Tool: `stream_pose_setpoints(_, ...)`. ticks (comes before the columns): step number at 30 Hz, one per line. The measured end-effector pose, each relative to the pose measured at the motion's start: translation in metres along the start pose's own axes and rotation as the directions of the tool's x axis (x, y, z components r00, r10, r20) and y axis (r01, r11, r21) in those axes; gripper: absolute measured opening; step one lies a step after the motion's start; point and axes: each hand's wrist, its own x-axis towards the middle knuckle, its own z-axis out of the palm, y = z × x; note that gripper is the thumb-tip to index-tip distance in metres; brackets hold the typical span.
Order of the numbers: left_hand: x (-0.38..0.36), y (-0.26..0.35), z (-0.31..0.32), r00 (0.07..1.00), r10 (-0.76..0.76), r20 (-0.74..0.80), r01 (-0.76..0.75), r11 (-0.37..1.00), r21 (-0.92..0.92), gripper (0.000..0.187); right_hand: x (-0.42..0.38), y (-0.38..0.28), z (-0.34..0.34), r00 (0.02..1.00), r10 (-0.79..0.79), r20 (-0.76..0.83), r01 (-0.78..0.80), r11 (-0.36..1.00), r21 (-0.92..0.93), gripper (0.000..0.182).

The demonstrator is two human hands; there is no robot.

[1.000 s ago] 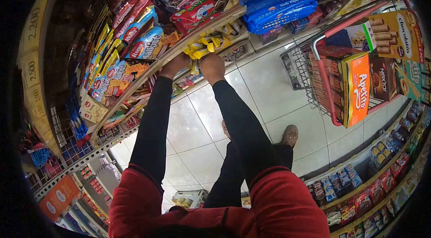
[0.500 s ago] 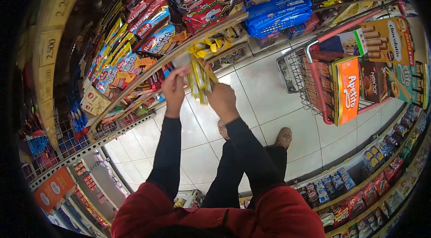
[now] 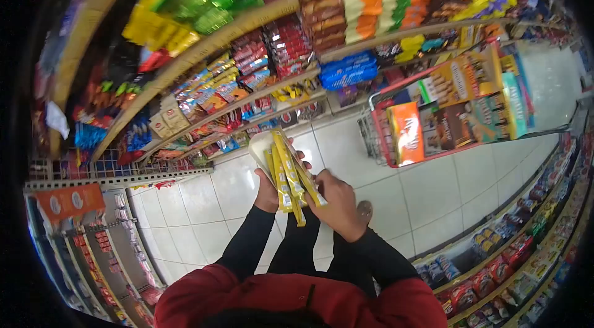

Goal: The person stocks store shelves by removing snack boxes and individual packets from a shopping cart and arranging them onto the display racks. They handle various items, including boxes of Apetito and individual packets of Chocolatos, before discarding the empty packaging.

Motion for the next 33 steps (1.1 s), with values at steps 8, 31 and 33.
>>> stream_pose_setpoints(8, -0.039, -0.006, 0.193, 0.99, -0.074, -0.122, 0.08, 0.996, 0.048, 0.088, -0.099, -0.091, -0.161, 0.634, -0.771, 0.067, 0.685, 0.519, -0.512, 0.065)
stream_pose_setpoints(31, -0.07, 0.049, 0.229, 0.959, -0.283, 0.029, 0.284, 0.953, -0.105, 0.085, -0.087, -0.151, -0.164, 0.584, -0.78, 0.225, 0.811, 0.567, -0.143, 0.045)
stream_pose_setpoints(33, -0.075, 0.063, 0.227, 0.97, -0.244, 0.009, 0.243, 0.963, -0.115, 0.084, -0.085, -0.164, -0.151, 0.549, -0.806, 0.221, 0.832, 0.503, -0.233, 0.045)
